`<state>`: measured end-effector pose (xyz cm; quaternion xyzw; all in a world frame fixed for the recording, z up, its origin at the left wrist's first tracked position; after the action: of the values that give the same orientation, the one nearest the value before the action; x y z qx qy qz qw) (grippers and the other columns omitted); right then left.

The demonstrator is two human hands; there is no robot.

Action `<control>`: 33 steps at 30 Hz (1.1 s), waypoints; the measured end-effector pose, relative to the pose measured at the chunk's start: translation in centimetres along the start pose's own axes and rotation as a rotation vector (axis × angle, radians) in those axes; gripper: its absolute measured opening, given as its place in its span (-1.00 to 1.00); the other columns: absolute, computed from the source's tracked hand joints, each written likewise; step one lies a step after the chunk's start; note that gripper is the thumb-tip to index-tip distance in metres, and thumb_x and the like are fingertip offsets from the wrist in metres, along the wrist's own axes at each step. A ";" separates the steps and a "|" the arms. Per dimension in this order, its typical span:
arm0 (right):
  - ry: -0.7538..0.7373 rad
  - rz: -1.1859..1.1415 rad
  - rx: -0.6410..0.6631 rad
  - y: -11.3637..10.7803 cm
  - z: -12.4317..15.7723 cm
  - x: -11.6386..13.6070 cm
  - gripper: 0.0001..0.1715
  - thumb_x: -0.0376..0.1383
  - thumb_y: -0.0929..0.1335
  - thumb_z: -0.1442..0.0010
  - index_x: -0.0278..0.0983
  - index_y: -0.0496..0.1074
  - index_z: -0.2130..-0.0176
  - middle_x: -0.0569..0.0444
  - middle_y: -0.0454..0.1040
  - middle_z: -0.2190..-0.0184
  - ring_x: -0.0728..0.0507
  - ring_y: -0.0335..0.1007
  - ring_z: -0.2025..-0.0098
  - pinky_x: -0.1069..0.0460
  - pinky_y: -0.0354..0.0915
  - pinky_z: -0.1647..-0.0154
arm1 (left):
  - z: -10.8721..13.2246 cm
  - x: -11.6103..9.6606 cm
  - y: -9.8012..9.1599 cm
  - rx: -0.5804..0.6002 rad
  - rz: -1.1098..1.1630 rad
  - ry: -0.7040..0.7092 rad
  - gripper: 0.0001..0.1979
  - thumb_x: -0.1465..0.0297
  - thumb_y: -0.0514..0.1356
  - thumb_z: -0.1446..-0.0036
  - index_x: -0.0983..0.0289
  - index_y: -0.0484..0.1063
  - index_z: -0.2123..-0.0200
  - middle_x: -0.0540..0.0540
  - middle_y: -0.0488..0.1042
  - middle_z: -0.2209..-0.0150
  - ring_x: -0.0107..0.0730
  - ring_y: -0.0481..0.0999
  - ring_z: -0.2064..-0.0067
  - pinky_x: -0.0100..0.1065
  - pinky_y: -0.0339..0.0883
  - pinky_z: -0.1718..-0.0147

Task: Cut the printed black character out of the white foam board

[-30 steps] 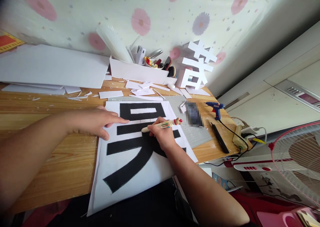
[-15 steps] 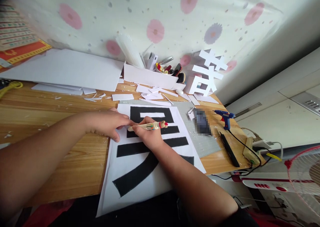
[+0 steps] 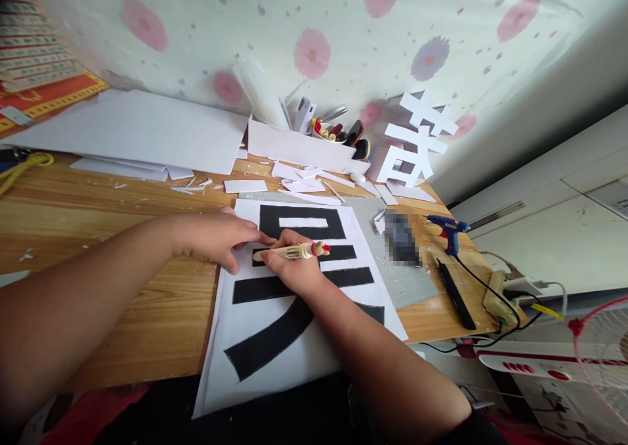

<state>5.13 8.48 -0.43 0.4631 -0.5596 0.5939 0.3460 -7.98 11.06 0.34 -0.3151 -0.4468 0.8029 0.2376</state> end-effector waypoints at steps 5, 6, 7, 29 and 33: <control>-0.010 -0.041 0.066 0.1 0.1 0.1 -0.69 -0.18 0.45 0.13 -0.20 0.25 0.62 0.20 0.30 0.65 0.01 0.12 0.57 0.05 0.09 0.54 | 0.1 -0.1 -0.1 0.012 0.013 0.000 -0.21 0.26 0.35 0.02 0.03 0.27 -0.33 0.16 0.59 0.03 -0.07 0.53 0.06 -0.14 0.22 -0.01; -0.011 -0.048 0.071 0.2 0.1 0.1 -0.69 -0.18 0.45 0.13 -0.20 0.25 0.63 0.20 0.29 0.65 0.01 0.12 0.57 0.06 0.08 0.55 | 0.2 -0.1 -0.2 0.012 0.014 -0.002 -0.21 0.27 0.35 0.02 0.03 0.28 -0.32 0.15 0.59 0.05 -0.07 0.53 0.08 -0.15 0.24 0.01; -0.012 -0.053 0.076 0.2 0.1 0.1 -0.68 -0.18 0.45 0.13 -0.19 0.24 0.63 0.21 0.28 0.66 0.01 0.11 0.58 0.06 0.08 0.55 | 0.2 -0.1 -0.2 0.009 0.015 -0.003 -0.21 0.27 0.35 0.03 0.03 0.28 -0.32 0.14 0.59 0.06 -0.08 0.54 0.10 -0.17 0.25 0.03; 0.119 -0.164 -0.016 0.0 -1.8 -0.9 -0.73 -0.20 0.45 0.11 -0.20 0.29 0.57 0.19 0.40 0.68 0.01 0.23 0.64 0.08 0.12 0.61 | -0.6 1.8 -0.8 -0.117 0.052 -0.094 -0.42 0.33 0.30 -0.04 0.20 0.42 -0.18 0.04 0.61 0.28 -0.30 0.55 0.28 -0.41 0.30 0.33; 0.110 -0.145 0.003 0.2 -1.7 -0.9 -0.73 -0.20 0.46 0.11 -0.20 0.29 0.57 0.17 0.41 0.67 0.00 0.23 0.62 0.07 0.14 0.59 | -0.6 1.6 -0.9 -0.113 0.048 -0.099 -0.43 0.34 0.29 -0.05 0.22 0.42 -0.18 0.06 0.61 0.27 -0.29 0.55 0.26 -0.41 0.30 0.31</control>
<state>4.97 10.26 -1.28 0.4695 -0.5039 0.5928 0.4174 -8.61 12.87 0.40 -0.2985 -0.4949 0.7965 0.1779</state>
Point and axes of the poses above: each hand's wrist, its own z-axis away from the middle knuckle, its own y-axis out of the palm, x = y × z, the point moved 7 cm from there along -z, towards the middle knuckle
